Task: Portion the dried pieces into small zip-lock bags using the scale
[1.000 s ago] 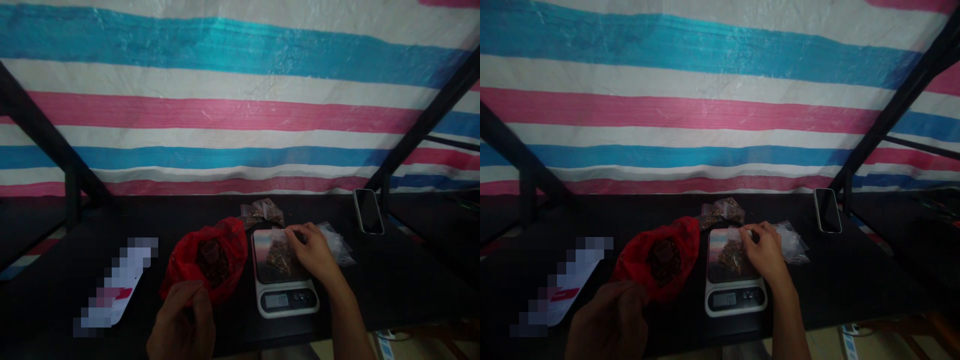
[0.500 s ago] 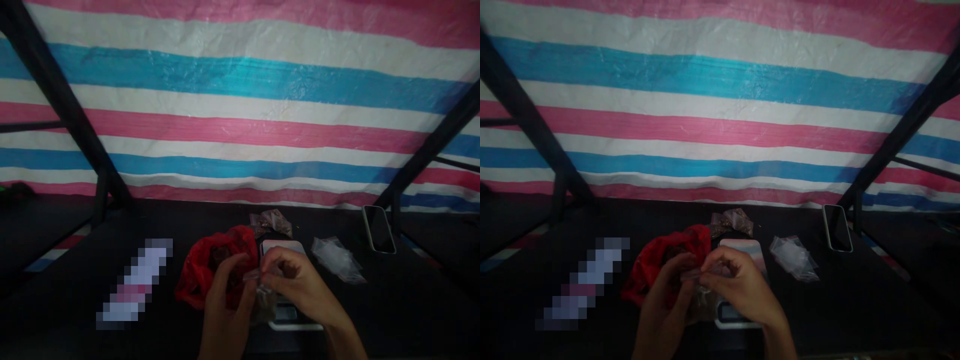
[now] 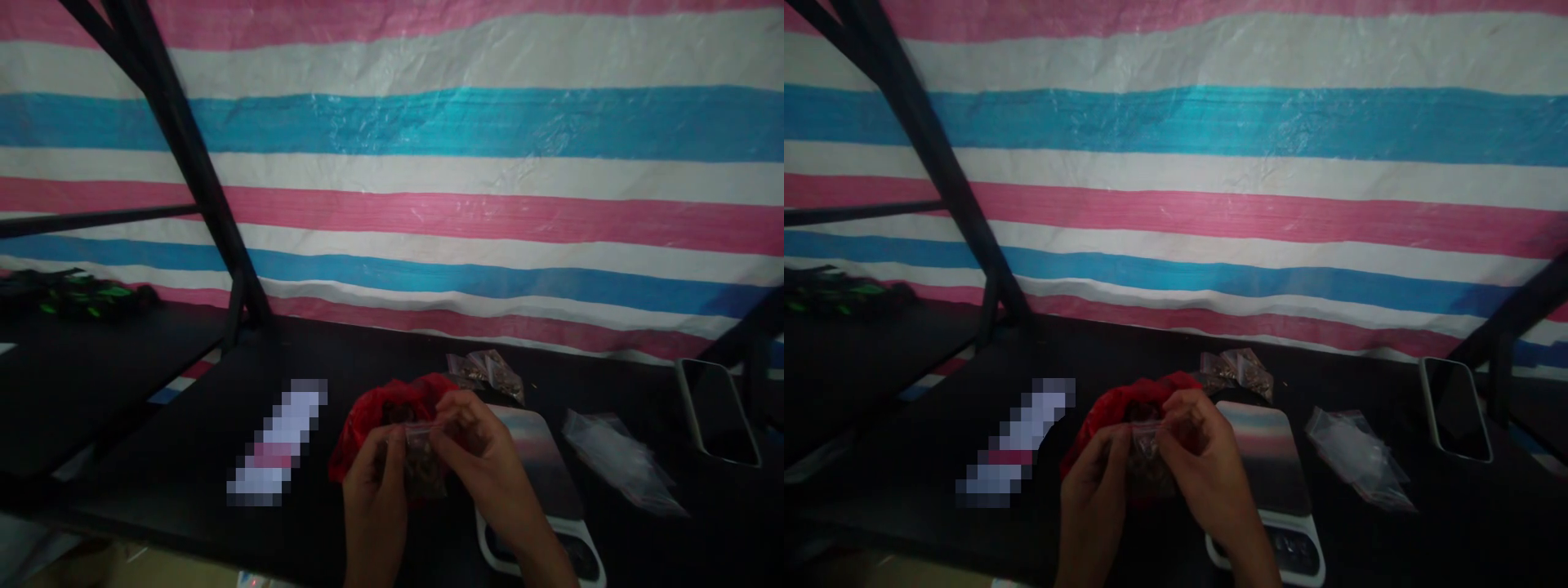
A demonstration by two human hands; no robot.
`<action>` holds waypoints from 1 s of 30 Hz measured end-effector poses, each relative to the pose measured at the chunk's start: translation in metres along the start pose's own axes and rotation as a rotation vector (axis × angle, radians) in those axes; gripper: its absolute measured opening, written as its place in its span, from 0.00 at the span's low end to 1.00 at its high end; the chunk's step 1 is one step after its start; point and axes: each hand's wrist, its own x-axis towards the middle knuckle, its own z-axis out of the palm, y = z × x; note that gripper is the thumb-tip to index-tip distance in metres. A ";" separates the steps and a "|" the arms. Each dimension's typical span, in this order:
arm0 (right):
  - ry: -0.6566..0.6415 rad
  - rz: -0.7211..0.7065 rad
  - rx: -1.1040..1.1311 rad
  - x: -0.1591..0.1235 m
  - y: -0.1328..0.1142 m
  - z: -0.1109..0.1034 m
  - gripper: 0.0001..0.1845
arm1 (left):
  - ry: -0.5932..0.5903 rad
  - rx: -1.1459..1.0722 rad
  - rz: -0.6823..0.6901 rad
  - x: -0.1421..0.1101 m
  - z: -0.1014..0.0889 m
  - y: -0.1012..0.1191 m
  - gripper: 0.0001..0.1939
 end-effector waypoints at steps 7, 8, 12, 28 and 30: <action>0.090 -0.043 0.057 0.003 0.009 0.004 0.13 | -0.045 -0.094 -0.012 -0.001 0.003 -0.001 0.28; 0.060 -0.025 0.056 0.004 0.010 0.005 0.14 | -0.047 -0.101 -0.015 -0.001 0.002 -0.001 0.27; 0.010 0.037 0.023 0.004 0.014 0.013 0.17 | -0.055 -0.113 -0.013 0.003 0.000 -0.003 0.27; 0.030 -0.017 -0.041 0.002 0.006 0.027 0.10 | -0.097 -0.076 0.167 0.006 -0.004 0.011 0.15; 0.049 -0.015 -0.019 0.002 0.005 0.026 0.09 | -0.099 -0.055 0.195 0.007 -0.005 0.010 0.14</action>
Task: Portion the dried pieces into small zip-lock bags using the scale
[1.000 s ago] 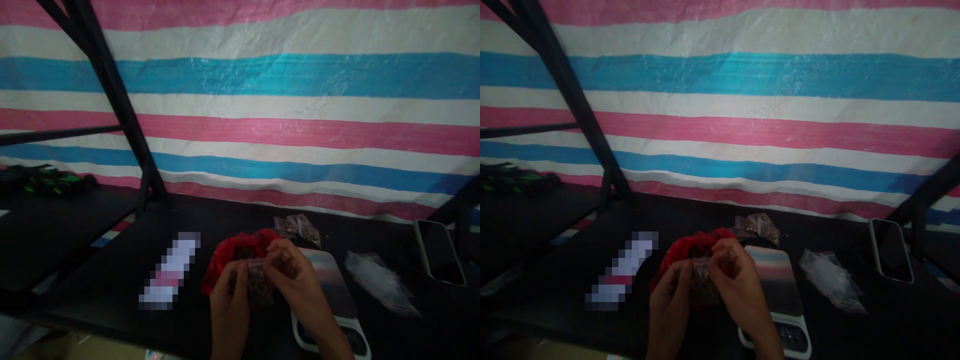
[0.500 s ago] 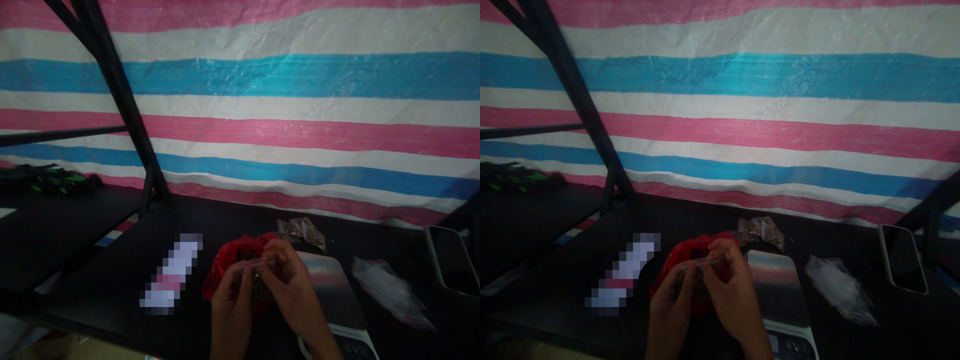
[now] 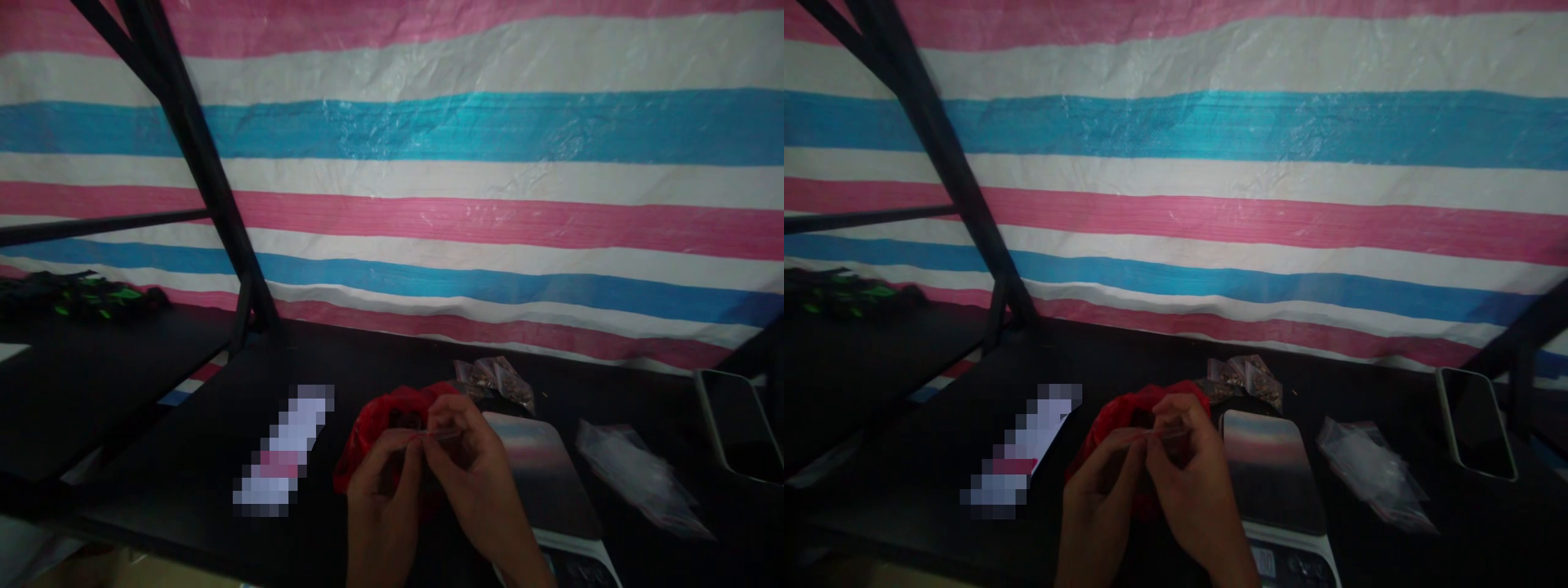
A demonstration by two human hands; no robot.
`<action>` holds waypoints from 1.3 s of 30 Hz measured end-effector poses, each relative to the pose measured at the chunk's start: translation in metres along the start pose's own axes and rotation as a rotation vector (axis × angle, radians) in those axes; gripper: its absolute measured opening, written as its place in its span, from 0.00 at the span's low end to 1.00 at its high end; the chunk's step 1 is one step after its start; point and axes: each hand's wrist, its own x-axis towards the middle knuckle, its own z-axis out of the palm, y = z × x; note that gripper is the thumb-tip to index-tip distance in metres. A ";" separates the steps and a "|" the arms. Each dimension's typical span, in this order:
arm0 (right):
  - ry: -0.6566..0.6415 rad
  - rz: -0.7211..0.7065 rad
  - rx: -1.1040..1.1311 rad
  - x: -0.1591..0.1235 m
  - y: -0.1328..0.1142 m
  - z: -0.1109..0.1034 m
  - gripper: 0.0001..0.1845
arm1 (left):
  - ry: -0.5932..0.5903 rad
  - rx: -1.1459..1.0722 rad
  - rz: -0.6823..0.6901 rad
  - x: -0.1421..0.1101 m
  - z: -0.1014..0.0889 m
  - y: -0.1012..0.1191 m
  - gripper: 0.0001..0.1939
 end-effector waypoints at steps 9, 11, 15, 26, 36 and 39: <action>-0.003 -0.005 0.120 0.002 -0.004 -0.018 0.15 | -0.099 0.059 0.053 -0.005 -0.012 -0.019 0.13; 0.022 -0.027 0.090 0.001 -0.004 -0.018 0.12 | -0.093 0.075 0.115 -0.007 -0.013 -0.019 0.13; 0.019 0.003 0.016 0.001 -0.006 -0.009 0.10 | -0.013 0.156 0.236 -0.006 -0.018 -0.015 0.11; 0.592 -0.224 -0.209 0.015 -0.033 -0.049 0.13 | 0.160 0.408 0.539 -0.008 -0.021 -0.016 0.09; 0.839 -0.183 -0.434 0.048 -0.013 -0.133 0.27 | 0.184 0.383 0.466 -0.006 -0.030 -0.015 0.10; 0.777 -0.180 -0.434 0.043 -0.011 -0.139 0.25 | 0.172 0.427 0.485 -0.007 -0.030 -0.016 0.10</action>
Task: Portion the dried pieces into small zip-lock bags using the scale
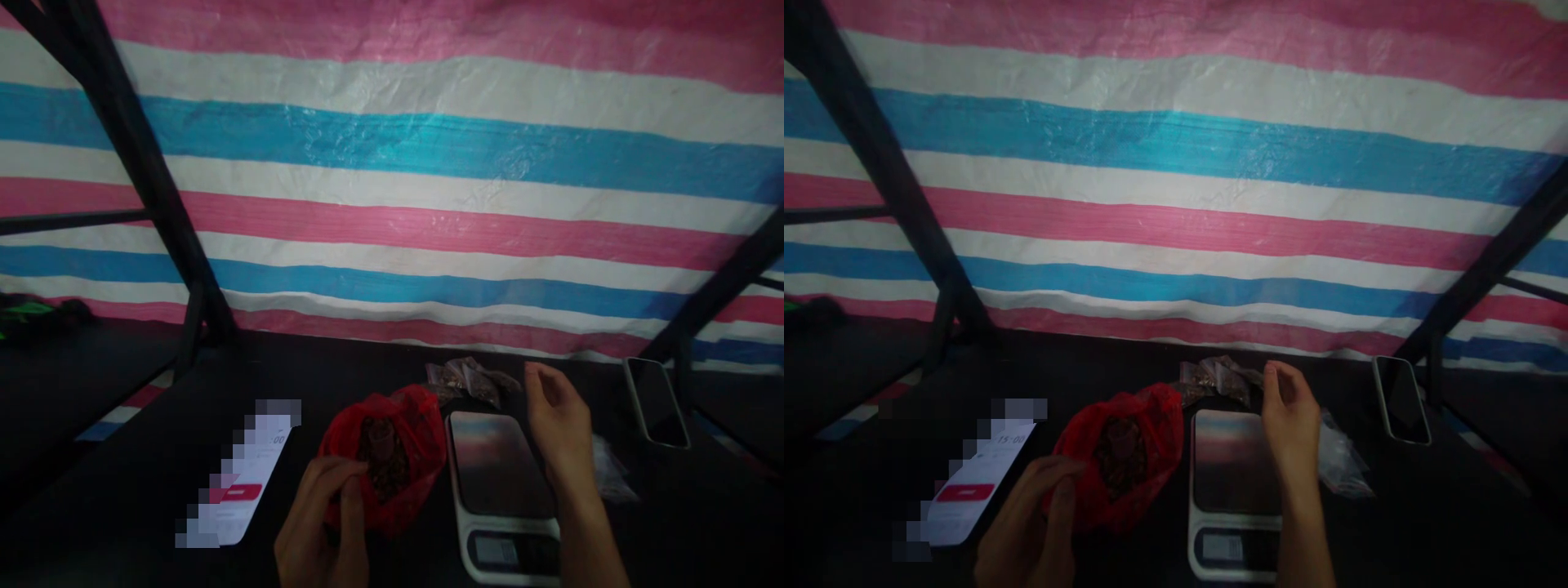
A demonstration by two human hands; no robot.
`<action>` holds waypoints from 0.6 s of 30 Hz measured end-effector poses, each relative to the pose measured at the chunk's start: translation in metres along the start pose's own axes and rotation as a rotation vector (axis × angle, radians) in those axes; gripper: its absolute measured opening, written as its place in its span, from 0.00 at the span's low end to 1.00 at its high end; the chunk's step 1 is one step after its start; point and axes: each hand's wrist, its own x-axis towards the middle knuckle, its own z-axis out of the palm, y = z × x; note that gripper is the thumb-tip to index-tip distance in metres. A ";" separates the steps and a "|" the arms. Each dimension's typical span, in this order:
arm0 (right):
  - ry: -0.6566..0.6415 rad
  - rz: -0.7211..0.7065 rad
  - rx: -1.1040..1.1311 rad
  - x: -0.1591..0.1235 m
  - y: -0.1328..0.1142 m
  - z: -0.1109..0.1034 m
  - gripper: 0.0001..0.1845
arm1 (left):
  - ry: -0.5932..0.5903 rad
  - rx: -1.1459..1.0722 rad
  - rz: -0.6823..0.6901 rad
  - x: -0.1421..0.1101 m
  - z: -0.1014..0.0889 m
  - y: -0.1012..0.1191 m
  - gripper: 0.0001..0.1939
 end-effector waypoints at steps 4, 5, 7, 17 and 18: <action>0.191 0.071 -0.228 0.008 0.014 -0.045 0.22 | -0.066 0.094 0.138 0.001 -0.005 -0.005 0.09; 0.214 0.129 -0.340 0.010 0.020 -0.058 0.21 | -0.064 0.107 0.148 0.001 -0.006 -0.006 0.09; 0.181 0.243 -0.579 0.012 0.036 -0.081 0.21 | -0.052 0.126 0.170 0.001 -0.007 -0.006 0.08; -0.039 0.202 -0.909 0.001 0.078 -0.091 0.23 | -0.029 0.156 0.245 -0.003 -0.003 0.001 0.08; -0.005 0.203 -0.892 0.001 0.076 -0.092 0.23 | -0.032 0.148 0.255 -0.003 -0.002 0.002 0.08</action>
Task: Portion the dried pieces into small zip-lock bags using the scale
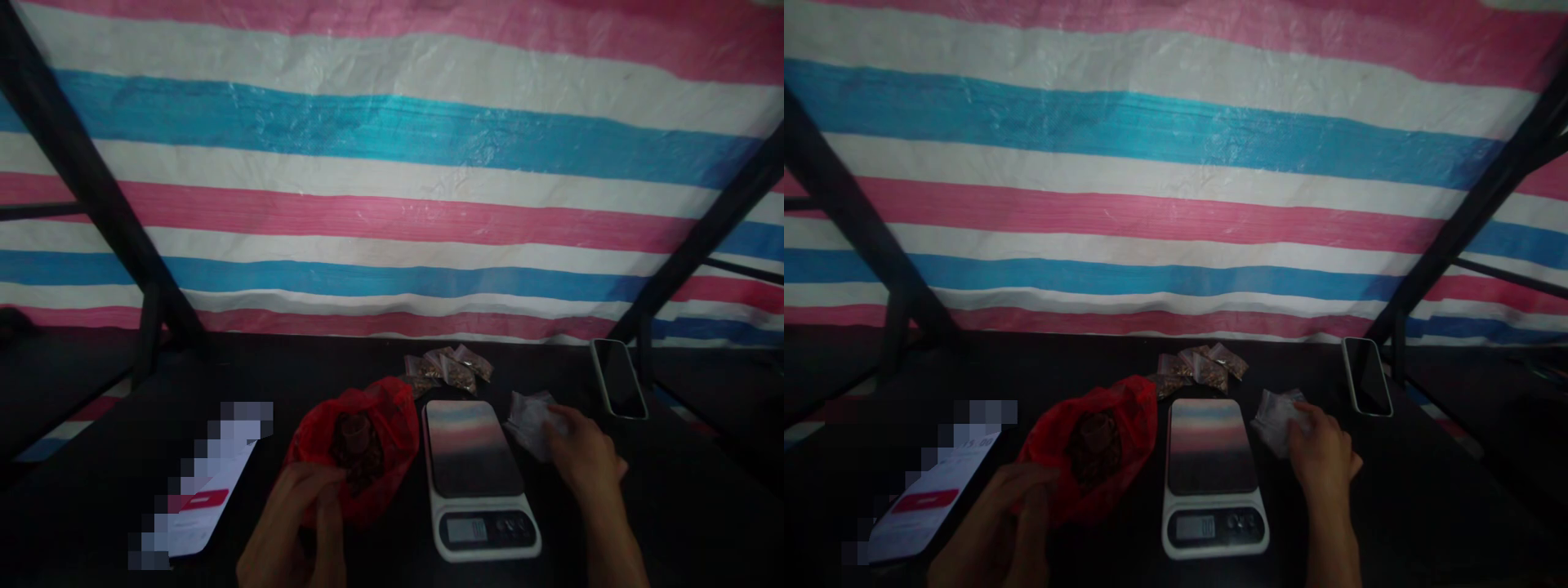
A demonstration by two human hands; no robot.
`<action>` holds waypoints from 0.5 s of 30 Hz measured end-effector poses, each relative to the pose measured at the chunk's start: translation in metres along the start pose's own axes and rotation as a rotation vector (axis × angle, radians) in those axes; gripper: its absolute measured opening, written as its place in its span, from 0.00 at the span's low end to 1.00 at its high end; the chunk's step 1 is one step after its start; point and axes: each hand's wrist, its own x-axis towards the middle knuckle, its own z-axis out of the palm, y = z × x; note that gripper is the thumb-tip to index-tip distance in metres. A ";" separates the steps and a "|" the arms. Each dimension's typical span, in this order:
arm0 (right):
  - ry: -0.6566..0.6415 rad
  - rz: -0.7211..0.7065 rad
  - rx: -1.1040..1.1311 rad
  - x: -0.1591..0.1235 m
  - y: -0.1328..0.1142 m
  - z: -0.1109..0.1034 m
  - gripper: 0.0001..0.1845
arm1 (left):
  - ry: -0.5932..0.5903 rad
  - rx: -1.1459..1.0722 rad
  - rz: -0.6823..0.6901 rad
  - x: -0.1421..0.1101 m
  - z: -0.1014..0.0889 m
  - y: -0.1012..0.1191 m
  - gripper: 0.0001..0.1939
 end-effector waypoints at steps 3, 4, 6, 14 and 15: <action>0.073 0.062 0.034 0.001 0.002 -0.012 0.24 | -0.038 -0.020 0.058 0.000 0.002 0.003 0.08; 0.085 0.078 0.044 0.000 0.002 -0.017 0.24 | -0.054 -0.017 0.085 0.000 0.003 0.004 0.08; 0.103 0.081 0.106 -0.002 0.002 -0.027 0.23 | -0.054 -0.011 0.119 0.002 0.005 0.007 0.08; -0.091 0.135 0.994 -0.034 -0.046 -0.047 0.37 | -0.029 -0.097 0.133 -0.012 0.014 0.030 0.10; -0.199 0.124 1.057 -0.041 -0.055 -0.046 0.36 | -0.016 -0.120 0.040 -0.016 0.016 0.034 0.09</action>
